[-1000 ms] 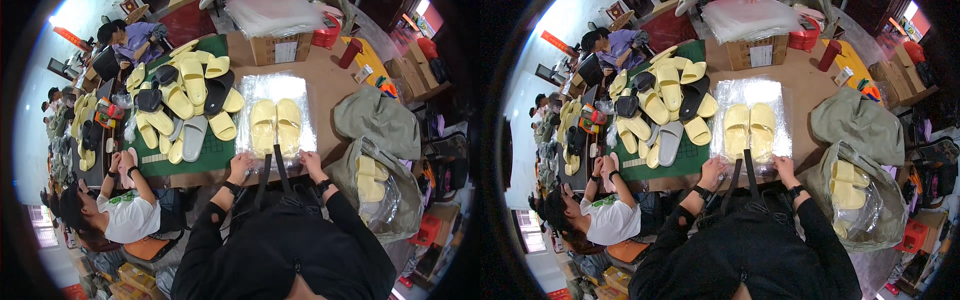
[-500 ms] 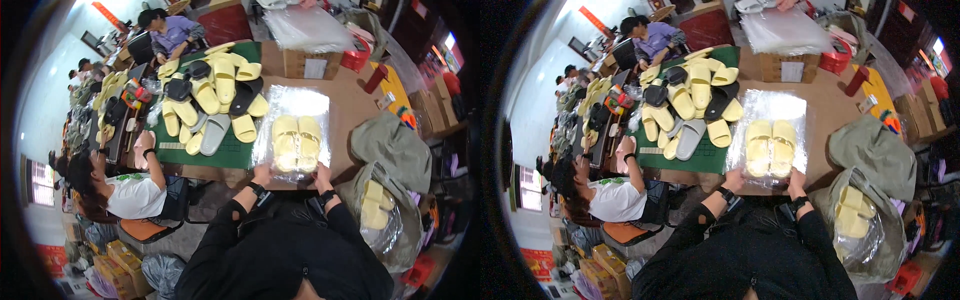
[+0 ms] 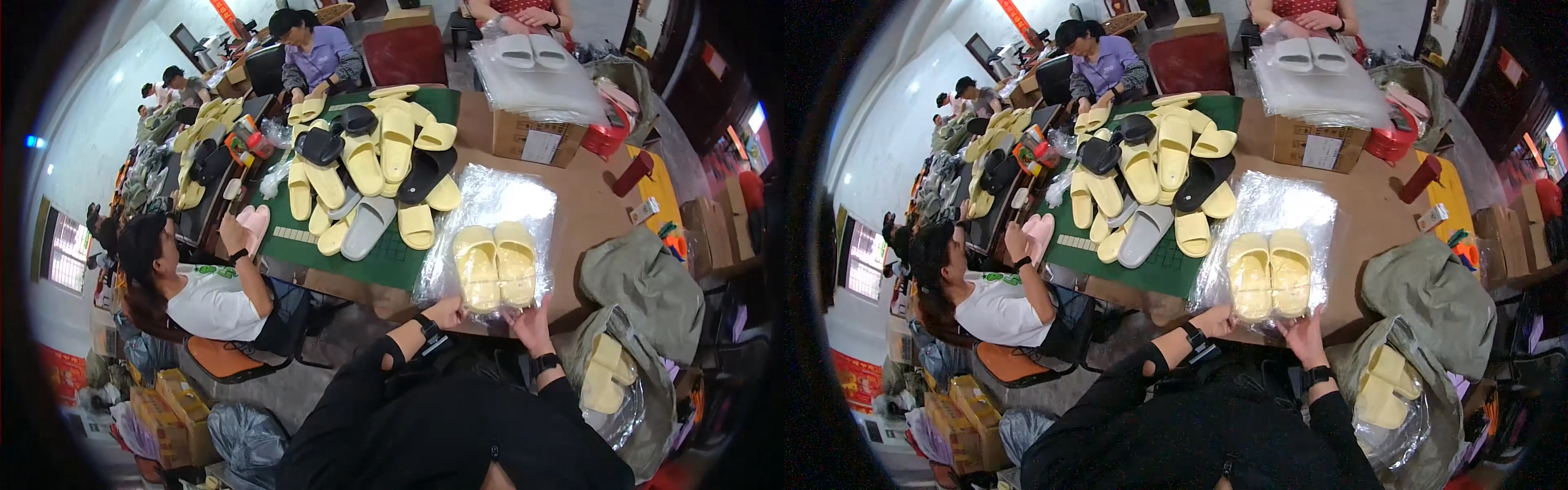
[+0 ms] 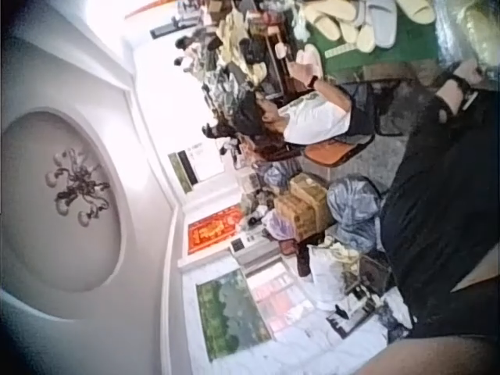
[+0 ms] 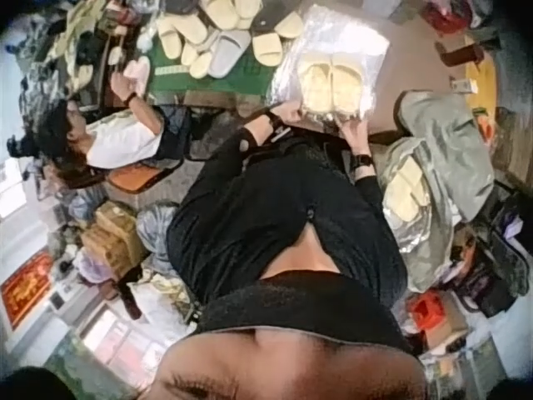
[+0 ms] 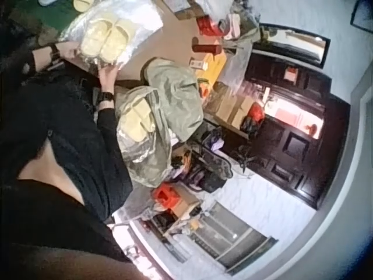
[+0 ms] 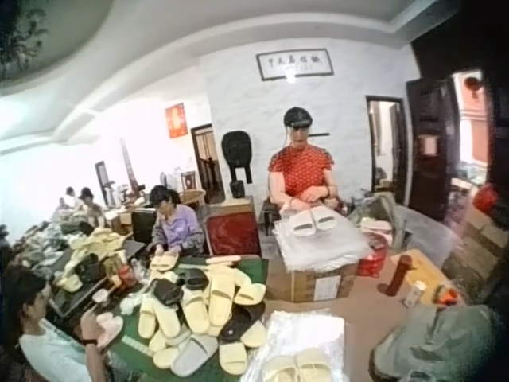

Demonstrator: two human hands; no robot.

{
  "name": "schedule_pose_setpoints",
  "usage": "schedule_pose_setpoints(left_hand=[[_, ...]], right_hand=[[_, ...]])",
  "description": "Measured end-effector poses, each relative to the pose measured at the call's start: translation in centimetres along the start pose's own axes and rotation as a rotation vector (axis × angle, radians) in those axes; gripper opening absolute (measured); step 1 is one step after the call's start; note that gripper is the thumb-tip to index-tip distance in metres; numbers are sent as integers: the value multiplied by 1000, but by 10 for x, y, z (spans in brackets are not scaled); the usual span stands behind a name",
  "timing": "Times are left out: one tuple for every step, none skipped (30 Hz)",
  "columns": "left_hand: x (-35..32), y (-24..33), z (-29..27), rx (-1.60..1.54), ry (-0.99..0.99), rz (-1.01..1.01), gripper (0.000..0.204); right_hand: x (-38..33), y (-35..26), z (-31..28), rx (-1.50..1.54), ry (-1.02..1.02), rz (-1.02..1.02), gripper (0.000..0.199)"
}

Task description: The person is sorting various colored sandals and placing them into bags or onto the workspace table in a shoe manufacturing area.

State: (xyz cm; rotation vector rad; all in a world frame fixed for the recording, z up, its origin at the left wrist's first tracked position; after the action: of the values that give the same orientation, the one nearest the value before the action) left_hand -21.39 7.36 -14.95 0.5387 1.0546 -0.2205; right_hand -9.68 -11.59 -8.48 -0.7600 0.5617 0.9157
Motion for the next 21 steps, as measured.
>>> schedule_pose_setpoints(left_hand=[[2, -2, 3, -1, 2, 3, 12], [2, -1, 6, -63, -61, -33, 12], [2, 0, 9, -125, -123, -68, 12], [1, -1, 11, -123, -116, -63, 12], [0, -4, 12, -96, -145, -99, 14], [4, -9, 14, -74, -177, -128, 16], [7, -14, 13, 11, -124, -3, 19], [1, -13, 25, 25, -135, -13, 19], [-14, -10, 42, 155, -58, -38, 18], [-24, -9, 50, 278, 21, -54, 18], [-22, -10, 48, 416, 123, 31, 18], [-11, -13, 40, 424, 109, 31, 18], [0, -8, 29, 826, 233, 375, 21], [8, -6, 25, 1218, 340, 734, 24], [-11, -4, 42, 1416, 448, 862, 25], [-37, 6, 56, 1597, 571, 1013, 27], [-37, 13, 52, 1694, 527, 981, 29], [-31, 14, 45, 1792, 482, 946, 32], [-23, 6, 32, 1752, 428, 982, 36], [-11, -2, 19, 1711, 376, 1013, 40], [7, -4, 5, 1752, 258, 859, 49]], right_hand=[[-2, 1, -2, -78, -128, 67, 56], [-2, 7, -2, -152, -259, 135, 53], [-1, 14, -2, -407, -344, 49, 45], [2, 20, -1, -403, -351, 51, 45], [2, 29, 4, -455, -287, 77, 41], [-1, 35, 17, -515, -226, 102, 37], [-3, 38, 31, -518, -90, 149, 30], [6, 36, 23, -508, -77, 136, 30], [21, 37, 11, -436, -27, 89, 29], [29, 38, 4, -371, 16, 44, 28], [26, 35, 8, -345, 48, 56, 29], [23, 34, 14, -342, 55, 41, 29], [20, 34, 19, -347, 36, 22, 29], [17, 30, 20, -347, 28, -4, 30], [24, 22, 8, -343, 53, -30, 29], [33, 14, -2, -364, 26, -41, 28], [36, 12, 0, -463, 39, -108, 28], [38, 9, 1, -560, 60, -172, 28], [37, 6, 1, -549, 72, -191, 28], [36, 3, 1, -588, 39, -190, 28], [35, 3, 4, -637, -4, -181, 28]])
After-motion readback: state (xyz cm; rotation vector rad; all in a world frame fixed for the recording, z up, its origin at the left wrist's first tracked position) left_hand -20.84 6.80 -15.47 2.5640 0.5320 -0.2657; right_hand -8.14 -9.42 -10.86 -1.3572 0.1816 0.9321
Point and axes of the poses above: each hand's wrist, its own x-axis towards the middle knuckle, its own z-axis out of the palm, y = z × x, the point moved 1 cm from there along x, towards the middle knuckle, and after that the axes turned 9 degrees about y, right-handed, at the moved point
